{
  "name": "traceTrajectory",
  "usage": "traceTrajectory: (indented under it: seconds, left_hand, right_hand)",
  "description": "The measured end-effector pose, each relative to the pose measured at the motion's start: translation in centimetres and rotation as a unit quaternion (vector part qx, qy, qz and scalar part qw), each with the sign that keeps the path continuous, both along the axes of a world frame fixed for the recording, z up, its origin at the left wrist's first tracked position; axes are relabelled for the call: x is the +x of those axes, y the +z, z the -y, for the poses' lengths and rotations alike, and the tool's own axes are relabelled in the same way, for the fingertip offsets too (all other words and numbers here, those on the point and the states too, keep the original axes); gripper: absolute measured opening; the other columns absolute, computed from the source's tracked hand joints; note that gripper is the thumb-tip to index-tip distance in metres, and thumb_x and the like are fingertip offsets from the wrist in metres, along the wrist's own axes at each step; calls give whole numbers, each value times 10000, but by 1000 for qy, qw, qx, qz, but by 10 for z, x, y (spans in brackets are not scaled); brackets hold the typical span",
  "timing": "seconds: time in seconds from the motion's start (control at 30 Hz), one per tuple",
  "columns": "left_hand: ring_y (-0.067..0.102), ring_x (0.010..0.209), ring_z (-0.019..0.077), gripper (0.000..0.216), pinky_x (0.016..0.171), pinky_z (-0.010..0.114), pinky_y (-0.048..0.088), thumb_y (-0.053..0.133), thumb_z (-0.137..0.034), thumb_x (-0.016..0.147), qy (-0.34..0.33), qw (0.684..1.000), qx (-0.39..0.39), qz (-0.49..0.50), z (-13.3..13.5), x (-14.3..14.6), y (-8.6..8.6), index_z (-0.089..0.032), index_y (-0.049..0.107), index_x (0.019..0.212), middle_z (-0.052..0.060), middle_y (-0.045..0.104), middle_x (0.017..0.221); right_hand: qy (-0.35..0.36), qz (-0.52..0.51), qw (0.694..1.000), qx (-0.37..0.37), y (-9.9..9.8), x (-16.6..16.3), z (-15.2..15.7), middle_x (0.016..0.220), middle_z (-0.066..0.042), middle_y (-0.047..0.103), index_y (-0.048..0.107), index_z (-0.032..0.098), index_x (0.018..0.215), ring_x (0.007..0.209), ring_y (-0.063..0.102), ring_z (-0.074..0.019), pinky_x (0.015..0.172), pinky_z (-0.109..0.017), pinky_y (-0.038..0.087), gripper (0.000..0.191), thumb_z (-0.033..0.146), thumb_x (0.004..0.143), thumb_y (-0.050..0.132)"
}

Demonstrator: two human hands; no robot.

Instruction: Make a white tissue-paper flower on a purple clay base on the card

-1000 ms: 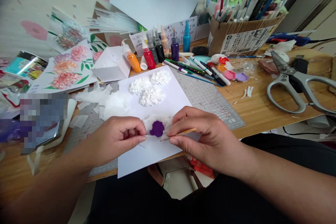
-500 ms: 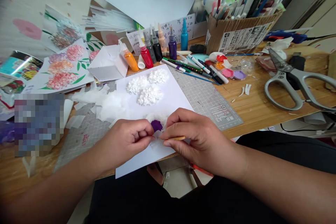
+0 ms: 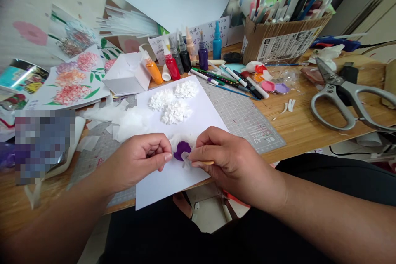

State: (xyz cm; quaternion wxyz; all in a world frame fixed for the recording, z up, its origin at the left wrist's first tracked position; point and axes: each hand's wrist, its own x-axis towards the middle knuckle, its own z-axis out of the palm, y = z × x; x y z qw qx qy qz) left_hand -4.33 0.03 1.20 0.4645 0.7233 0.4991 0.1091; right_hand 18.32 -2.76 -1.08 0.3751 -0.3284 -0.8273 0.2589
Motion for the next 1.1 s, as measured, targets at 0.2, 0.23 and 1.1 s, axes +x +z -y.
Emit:
traceTrajectory:
  seconds: [0.2, 0.23, 1.1]
  left_hand:
    - [491, 517, 93, 148, 477, 201, 370, 578, -322, 788, 80, 991, 107, -20, -16, -32, 9, -187, 578, 727, -35, 552, 562]
    - [486, 518, 93, 155, 473, 201, 361, 591, -334, 775, 115, 981, 149, -44, -20, -42, 11, -187, 579, 727, -33, 551, 573]
    - [442, 526, 84, 84, 503, 214, 338, 543, -230, 766, -11, 958, 201, -204, -27, -62, 15, -201, 533, 687, -67, 516, 567]
  right_hand:
    - [14, 6, 1000, 5, 0, 1, 0, 935, -47, 581, 664, 222, 974, 801, 608, -115, 664, -217, 506, 215, 88, 862, 539]
    - [17, 1, 1000, 2, 1, 2, 0, 933, -53, 586, 663, 217, 981, 803, 612, -123, 663, -223, 510, 216, 89, 861, 537]
    - [27, 6, 999, -23, 11, 3, -4, 932, -57, 594, 662, 185, 908, 827, 606, -121, 675, -207, 502, 117, 131, 854, 574]
